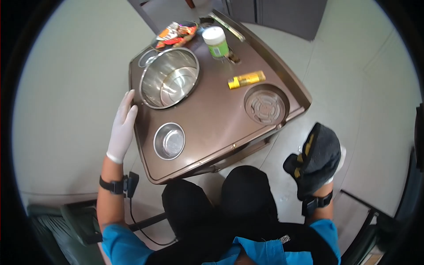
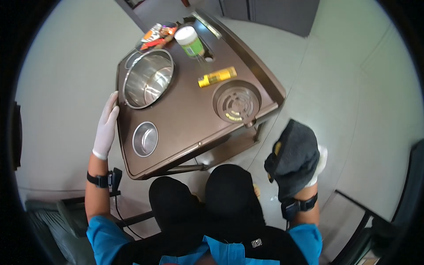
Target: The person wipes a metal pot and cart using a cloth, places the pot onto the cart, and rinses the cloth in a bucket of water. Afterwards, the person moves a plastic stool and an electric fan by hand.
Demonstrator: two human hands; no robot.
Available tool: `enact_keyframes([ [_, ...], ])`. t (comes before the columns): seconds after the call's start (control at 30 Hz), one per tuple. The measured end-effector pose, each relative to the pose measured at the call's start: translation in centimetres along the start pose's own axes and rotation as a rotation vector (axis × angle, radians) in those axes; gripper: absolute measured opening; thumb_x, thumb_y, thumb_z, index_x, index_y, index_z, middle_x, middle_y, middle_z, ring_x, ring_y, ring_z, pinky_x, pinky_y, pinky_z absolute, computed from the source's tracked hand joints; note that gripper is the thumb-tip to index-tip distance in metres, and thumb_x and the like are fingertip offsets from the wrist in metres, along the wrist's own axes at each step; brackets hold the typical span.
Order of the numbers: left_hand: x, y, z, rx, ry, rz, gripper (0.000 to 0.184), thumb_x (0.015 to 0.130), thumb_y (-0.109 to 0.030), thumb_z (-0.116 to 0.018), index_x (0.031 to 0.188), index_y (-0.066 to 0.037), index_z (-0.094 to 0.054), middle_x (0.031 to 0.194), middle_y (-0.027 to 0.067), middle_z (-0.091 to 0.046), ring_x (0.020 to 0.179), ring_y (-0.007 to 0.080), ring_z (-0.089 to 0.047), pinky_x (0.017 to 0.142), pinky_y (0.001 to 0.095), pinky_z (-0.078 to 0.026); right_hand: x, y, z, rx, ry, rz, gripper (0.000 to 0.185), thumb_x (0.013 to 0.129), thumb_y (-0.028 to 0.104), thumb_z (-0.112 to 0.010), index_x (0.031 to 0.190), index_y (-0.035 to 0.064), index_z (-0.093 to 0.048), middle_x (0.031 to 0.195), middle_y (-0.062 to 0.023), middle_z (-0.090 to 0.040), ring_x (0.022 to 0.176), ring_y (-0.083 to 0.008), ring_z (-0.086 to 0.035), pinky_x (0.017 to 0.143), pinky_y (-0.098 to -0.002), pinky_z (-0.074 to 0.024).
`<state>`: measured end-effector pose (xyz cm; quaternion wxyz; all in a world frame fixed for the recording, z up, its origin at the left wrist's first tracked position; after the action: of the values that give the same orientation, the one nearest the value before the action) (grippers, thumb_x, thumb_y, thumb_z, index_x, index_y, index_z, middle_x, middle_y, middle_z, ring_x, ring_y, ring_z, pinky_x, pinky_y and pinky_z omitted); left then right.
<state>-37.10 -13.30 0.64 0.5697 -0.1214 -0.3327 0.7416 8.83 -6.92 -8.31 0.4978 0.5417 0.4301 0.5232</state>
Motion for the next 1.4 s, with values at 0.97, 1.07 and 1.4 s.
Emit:
enact_keyframes([
  [0.97,12.8,-1.7,-0.5,-0.122,0.246,-0.163,0.059,0.101,-0.042,-0.030,0.143,-0.001,-0.032,0.144,0.0143,-0.039,0.135,0.0212,-0.033,0.112,0.0308,-0.023,0.1,-12.3,-2.5,0.628,0.524,-0.817,0.030,0.090,0.026,-0.049,0.101,0.0014,-0.062,0.091,-0.0078,-0.066,0.080,-0.0181,-0.061,0.074,-0.0303,-0.0496],
  [1.07,14.5,-1.7,-0.8,-0.151,0.310,-0.028,0.062,0.100,-0.048,-0.026,0.141,-0.002,-0.037,0.141,0.0140,-0.043,0.134,0.0213,-0.035,0.111,0.0306,-0.023,-0.3,-13.1,-2.9,0.613,0.550,-0.818,0.031,0.090,0.026,-0.048,0.104,0.0010,-0.061,0.092,-0.0078,-0.065,0.083,-0.0181,-0.061,0.076,-0.0304,-0.0490],
  [1.4,13.3,-1.9,-0.8,-0.129,0.141,-0.040,0.060,0.101,-0.045,-0.028,0.142,-0.002,-0.035,0.146,0.0116,-0.036,0.138,0.0201,-0.029,0.113,0.0301,-0.020,-1.3,-13.8,-1.1,0.833,0.459,-0.843,0.039,0.094,0.023,-0.042,0.120,-0.0045,-0.054,0.113,-0.0114,-0.062,0.104,-0.0214,-0.059,0.097,-0.0334,-0.0439],
])
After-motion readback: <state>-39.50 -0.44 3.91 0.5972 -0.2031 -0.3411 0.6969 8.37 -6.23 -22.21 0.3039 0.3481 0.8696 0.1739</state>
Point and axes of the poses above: each hand's wrist, its own x-axis towards the middle knuckle, its own z-axis out of the back of the hand, y = z × x, the point moved 2 cm from there along x, towards the middle knuckle
